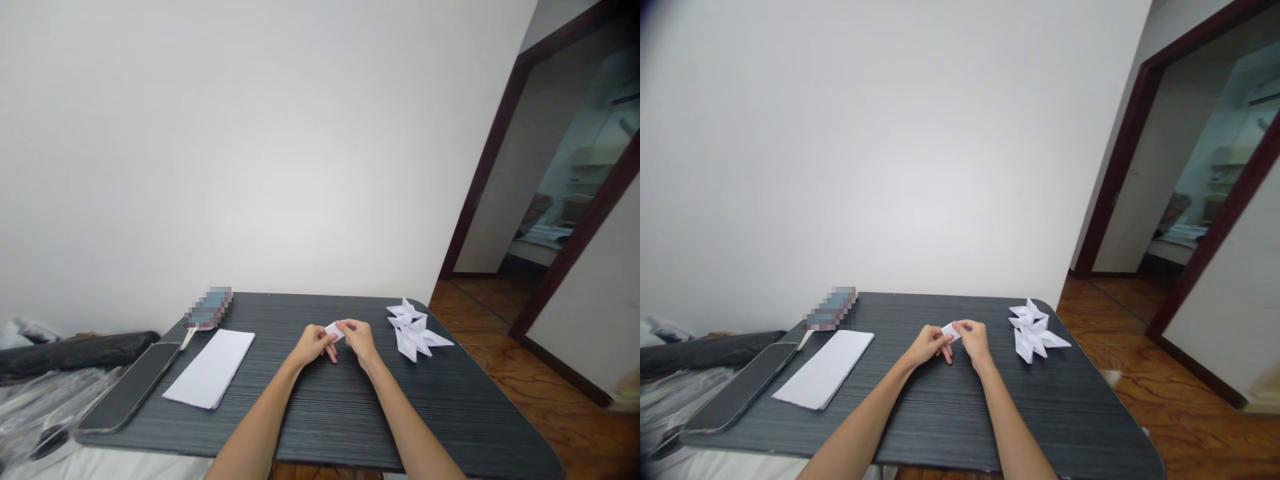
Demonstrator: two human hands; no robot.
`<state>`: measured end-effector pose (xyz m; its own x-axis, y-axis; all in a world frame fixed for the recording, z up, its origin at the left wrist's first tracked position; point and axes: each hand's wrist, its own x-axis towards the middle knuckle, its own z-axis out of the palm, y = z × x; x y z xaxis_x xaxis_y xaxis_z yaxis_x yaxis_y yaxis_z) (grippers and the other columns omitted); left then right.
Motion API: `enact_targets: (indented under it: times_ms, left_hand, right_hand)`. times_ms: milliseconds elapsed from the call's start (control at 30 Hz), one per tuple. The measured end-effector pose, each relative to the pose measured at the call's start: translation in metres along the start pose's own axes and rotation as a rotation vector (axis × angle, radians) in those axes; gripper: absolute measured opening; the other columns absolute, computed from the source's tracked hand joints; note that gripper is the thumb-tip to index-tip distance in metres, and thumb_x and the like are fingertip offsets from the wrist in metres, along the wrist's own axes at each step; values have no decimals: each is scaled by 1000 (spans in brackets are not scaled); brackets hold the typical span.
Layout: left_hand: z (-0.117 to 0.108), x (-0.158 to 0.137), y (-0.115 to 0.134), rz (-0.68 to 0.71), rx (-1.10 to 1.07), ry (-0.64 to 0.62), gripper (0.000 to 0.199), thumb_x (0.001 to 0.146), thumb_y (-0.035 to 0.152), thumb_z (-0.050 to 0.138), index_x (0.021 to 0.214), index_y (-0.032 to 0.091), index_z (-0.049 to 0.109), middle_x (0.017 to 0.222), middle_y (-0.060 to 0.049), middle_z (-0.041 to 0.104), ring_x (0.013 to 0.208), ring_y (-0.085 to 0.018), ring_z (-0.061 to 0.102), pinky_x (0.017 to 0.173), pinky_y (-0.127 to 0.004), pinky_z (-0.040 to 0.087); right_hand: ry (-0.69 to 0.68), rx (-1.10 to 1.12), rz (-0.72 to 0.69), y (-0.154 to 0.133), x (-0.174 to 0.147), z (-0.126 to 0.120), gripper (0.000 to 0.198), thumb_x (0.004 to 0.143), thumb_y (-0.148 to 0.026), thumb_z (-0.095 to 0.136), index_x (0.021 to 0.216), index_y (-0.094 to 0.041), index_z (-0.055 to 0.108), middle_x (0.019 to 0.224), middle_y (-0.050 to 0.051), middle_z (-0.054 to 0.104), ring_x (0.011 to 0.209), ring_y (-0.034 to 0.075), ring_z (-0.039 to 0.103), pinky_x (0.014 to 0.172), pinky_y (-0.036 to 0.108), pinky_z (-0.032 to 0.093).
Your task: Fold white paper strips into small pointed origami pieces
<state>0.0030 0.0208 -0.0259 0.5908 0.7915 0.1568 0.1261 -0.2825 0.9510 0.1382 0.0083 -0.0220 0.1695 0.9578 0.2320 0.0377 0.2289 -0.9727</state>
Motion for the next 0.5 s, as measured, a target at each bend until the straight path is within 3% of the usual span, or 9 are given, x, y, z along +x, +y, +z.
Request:
enact_targets:
  times_ms: [100,167,267,367,500]
  left_hand:
    - [0,0,0,-5,26,29,38,75,43,41,64,8,52,50,-7,62,43,-13,58,41,-17,34]
    - [0,-1,0,-7,72,72,37,75,43,41,65,9,52,52,-6,62,42,-13,57,41,-17,35]
    - [-3,-3,4,36,259,193,37,75,43,40,65,11,55,52,-5,61,39,-11,54,43,-18,36]
    - [-5,-7,12,163,499,338,32,75,39,41,71,13,59,52,-4,60,46,-12,53,51,-20,38]
    - [-5,-11,17,290,664,367,26,77,31,40,78,15,59,63,-6,61,55,-13,54,55,-22,36]
  right_hand:
    - [-10,51,51,1,0,2,34,60,-43,57,64,-10,62,34,-5,41,28,4,27,31,19,17]
    - [-33,38,36,0,-1,3,34,63,-43,55,66,-10,62,34,-4,41,28,4,27,30,19,17]
    - [-49,-89,-68,-2,-2,3,33,66,-42,51,69,-11,63,33,-4,42,28,7,34,31,19,24]
    - [-41,-250,-206,-4,-5,4,29,69,-39,48,69,-14,64,40,0,51,32,9,42,36,20,34]
    - [-79,-308,-273,-5,-8,6,27,71,-35,46,73,-16,65,61,4,62,38,11,49,40,22,41]
